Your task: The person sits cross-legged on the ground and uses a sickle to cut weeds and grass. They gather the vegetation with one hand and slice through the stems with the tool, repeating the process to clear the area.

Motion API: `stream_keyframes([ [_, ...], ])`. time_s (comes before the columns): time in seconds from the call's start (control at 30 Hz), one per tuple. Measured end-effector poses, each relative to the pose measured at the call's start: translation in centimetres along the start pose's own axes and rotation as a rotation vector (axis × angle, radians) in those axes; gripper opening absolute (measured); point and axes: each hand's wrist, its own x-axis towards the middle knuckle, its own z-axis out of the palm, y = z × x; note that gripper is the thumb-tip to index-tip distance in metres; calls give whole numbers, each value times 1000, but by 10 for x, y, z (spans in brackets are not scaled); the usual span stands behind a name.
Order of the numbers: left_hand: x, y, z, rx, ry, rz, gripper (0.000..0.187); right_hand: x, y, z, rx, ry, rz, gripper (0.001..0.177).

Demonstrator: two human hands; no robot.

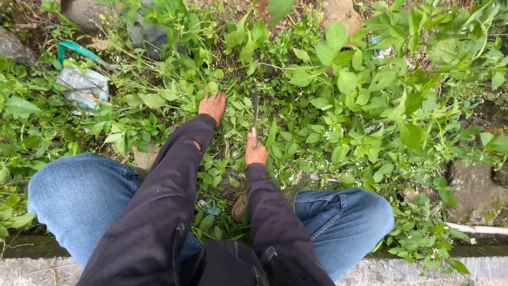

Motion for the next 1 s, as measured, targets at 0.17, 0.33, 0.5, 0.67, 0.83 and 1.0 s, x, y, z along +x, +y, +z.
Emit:
stream_keyframes([
  [0.17,-16,8,2,112,165,7,65,4,-26,-16,195,142,-93,70],
  [0.33,-17,3,12,90,96,43,78,9,25,6,49,25,-36,81],
  [0.5,-19,3,10,89,86,4,79,9,-18,-6,145,137,-67,66],
  [0.67,-35,2,11,79,85,8,77,18,-6,-8,-13,-28,-98,79],
  [0.83,-46,5,32,71,43,-43,77,-11,5,2,45,42,-37,76],
  [1.0,-49,5,6,41,89,-38,73,13,-34,-10,31,93,-180,80],
])
